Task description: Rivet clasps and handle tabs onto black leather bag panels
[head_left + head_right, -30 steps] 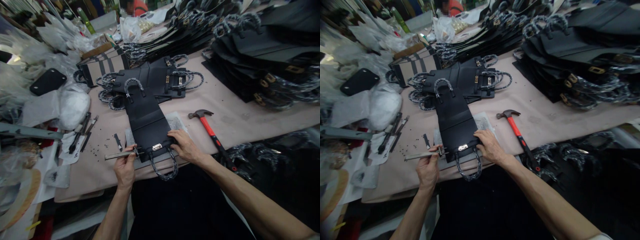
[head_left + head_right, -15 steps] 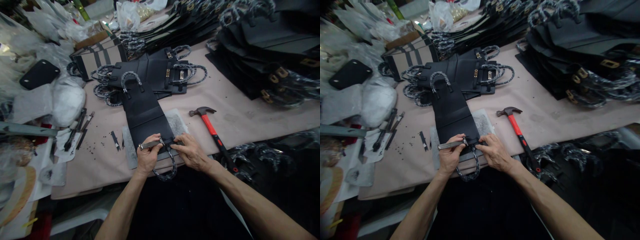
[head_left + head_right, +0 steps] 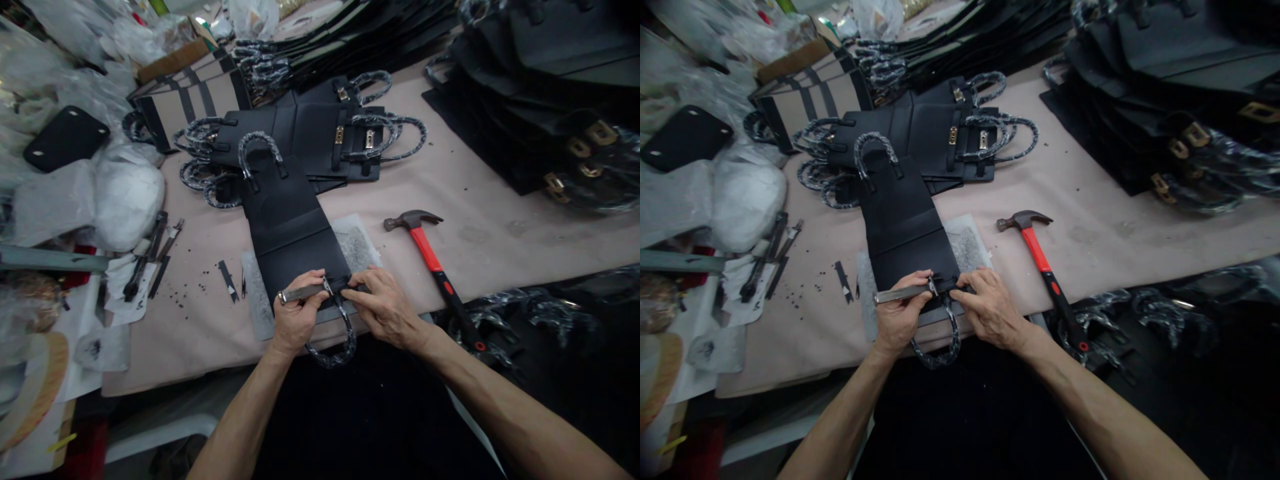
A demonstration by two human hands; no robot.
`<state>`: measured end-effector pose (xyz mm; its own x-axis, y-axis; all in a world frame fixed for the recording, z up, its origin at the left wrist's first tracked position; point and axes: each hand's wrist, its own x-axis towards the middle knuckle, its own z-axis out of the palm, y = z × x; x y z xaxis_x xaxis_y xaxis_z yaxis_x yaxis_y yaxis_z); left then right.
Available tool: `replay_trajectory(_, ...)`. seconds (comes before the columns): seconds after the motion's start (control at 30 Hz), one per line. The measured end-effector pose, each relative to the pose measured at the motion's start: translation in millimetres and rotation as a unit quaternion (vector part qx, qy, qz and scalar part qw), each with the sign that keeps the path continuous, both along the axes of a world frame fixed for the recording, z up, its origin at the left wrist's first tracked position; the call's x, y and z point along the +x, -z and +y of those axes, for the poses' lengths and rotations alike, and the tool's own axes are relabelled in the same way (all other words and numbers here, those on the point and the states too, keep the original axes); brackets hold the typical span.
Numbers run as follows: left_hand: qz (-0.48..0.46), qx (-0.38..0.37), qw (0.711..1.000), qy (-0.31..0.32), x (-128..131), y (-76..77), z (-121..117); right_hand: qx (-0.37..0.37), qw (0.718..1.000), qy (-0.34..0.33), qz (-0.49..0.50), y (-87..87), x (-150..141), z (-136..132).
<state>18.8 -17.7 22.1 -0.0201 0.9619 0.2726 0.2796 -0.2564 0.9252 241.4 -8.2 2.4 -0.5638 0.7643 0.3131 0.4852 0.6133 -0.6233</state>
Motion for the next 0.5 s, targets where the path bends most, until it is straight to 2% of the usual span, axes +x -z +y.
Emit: replay_trajectory(0.5,0.022,-0.002,1.0,0.02,7.5,-1.0,7.0,-0.032,0.999,-0.014,-0.006,-3.6,0.7,3.4)
